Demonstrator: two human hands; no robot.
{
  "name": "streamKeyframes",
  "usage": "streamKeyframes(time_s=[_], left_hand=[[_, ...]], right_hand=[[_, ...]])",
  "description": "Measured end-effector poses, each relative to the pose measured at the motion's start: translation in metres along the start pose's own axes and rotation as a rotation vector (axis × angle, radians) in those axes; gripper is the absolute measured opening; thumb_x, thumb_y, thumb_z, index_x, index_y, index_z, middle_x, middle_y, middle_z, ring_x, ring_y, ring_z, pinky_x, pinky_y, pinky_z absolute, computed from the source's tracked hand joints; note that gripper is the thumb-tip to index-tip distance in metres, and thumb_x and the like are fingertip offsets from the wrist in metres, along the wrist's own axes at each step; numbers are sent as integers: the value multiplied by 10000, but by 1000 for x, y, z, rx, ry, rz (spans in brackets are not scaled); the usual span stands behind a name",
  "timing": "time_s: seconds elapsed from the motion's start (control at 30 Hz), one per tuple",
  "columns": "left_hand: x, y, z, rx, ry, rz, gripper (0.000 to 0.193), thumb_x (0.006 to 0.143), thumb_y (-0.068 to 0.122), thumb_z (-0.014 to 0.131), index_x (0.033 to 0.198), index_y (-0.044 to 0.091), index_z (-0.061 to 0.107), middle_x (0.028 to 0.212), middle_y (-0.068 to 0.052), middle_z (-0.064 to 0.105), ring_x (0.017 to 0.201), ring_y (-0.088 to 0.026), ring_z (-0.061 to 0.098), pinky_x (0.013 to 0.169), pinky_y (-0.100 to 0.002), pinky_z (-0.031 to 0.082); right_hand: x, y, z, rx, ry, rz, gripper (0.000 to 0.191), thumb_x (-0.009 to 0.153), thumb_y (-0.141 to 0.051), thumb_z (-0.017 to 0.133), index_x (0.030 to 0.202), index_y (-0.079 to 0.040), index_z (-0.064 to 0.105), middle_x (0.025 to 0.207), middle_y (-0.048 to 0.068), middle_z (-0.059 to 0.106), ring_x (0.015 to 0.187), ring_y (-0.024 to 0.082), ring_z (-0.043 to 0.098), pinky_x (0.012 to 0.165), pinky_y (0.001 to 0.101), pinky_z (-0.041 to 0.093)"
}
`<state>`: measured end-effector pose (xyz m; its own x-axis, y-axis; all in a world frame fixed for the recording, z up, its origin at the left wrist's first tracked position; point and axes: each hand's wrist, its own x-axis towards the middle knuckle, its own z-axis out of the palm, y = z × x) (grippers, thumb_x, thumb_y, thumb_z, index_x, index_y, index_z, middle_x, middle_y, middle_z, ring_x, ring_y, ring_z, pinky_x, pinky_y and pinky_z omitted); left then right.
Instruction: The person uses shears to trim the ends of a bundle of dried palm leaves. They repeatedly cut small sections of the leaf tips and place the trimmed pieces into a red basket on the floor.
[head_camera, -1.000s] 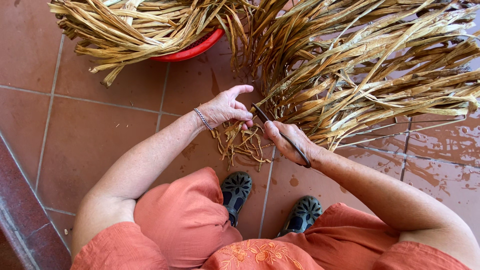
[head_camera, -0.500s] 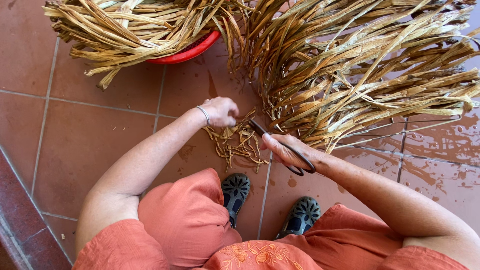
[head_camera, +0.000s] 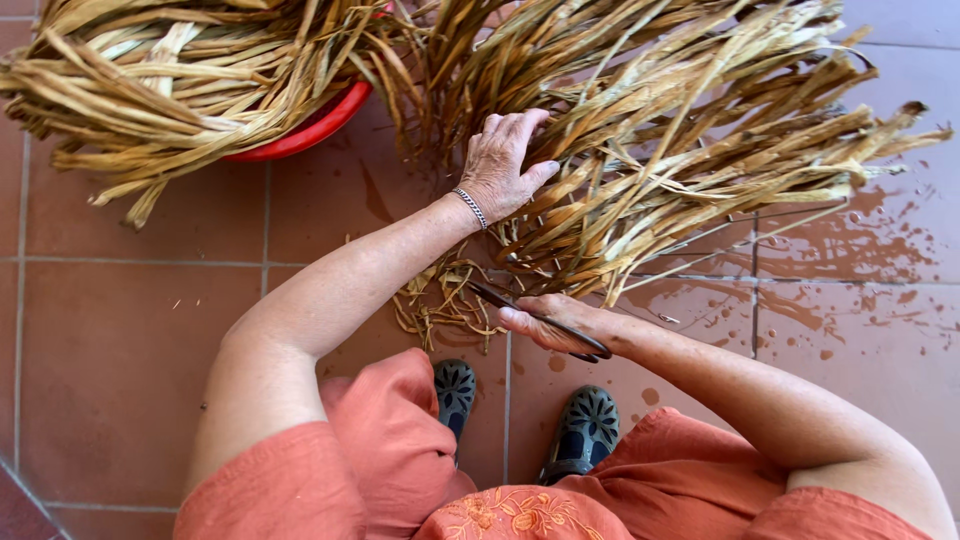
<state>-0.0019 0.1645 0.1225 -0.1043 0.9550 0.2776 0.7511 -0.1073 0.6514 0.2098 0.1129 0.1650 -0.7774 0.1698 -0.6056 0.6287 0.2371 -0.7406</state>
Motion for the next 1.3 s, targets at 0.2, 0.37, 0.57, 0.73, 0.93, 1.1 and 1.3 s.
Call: streamKeyframes(time_s=[0.2, 0.37, 0.57, 0.73, 0.93, 1.1, 1.3], left_hand=[[28, 13, 6, 206, -90, -84, 528, 802, 345, 808, 1252, 134, 629, 1110, -71, 640, 1075, -252, 545, 904, -463, 397], [34, 37, 7, 243, 110, 279, 236, 925, 231, 734, 1135, 189, 636, 996, -21, 610, 985, -195, 592, 843, -397, 451], [-21, 99, 21, 560, -176, 609, 435, 988, 148, 598, 1415, 128, 519, 1024, -98, 590, 912, -242, 587, 732, -439, 510], [-47, 101, 4, 596, -361, 589, 974, 613, 402, 712, 1509, 138, 438, 1399, -263, 460, 1146, -332, 562, 862, -515, 566], [-75, 81, -22, 28, -392, 419, 624, 826, 62, 670, 1428, 47, 508, 1506, -383, 363, 1281, -454, 537, 1024, -458, 538], [-85, 50, -27, -16, -299, 352, 471, 880, 65, 630, 1346, 42, 567, 1428, -233, 525, 1211, -362, 643, 991, -426, 570], [-42, -16, -19, -407, -176, -306, 239, 952, 174, 658, 1164, 82, 721, 1052, -99, 767, 910, -182, 709, 845, -310, 600]], right_hand=[[4, -1, 0, 52, 5, 44, 687, 958, -669, 406, 1146, -79, 705, 780, 145, 658, 725, 262, 644, 674, 419, 530], [1, 1, 1, 52, 34, -26, 675, 974, -657, 394, 1117, -75, 704, 774, 155, 667, 728, 272, 678, 694, 427, 543], [2, 0, -3, -40, -42, 11, 644, 978, -639, 395, 1183, -96, 675, 834, 161, 691, 759, 301, 699, 735, 444, 558], [-1, -6, -5, -50, -105, 3, 642, 960, -638, 391, 1252, -124, 641, 855, 149, 694, 735, 314, 706, 726, 454, 572], [-5, -14, -4, -54, -165, 16, 657, 939, -637, 387, 1334, -157, 600, 879, 135, 698, 706, 330, 713, 714, 467, 588], [-7, -4, 3, -85, -166, -40, 706, 919, -664, 366, 1361, -159, 587, 853, 120, 695, 653, 311, 723, 690, 469, 597], [-4, 10, 4, -220, -183, -10, 787, 958, -729, 315, 1096, -44, 675, 757, 206, 665, 718, 326, 712, 712, 476, 543]])
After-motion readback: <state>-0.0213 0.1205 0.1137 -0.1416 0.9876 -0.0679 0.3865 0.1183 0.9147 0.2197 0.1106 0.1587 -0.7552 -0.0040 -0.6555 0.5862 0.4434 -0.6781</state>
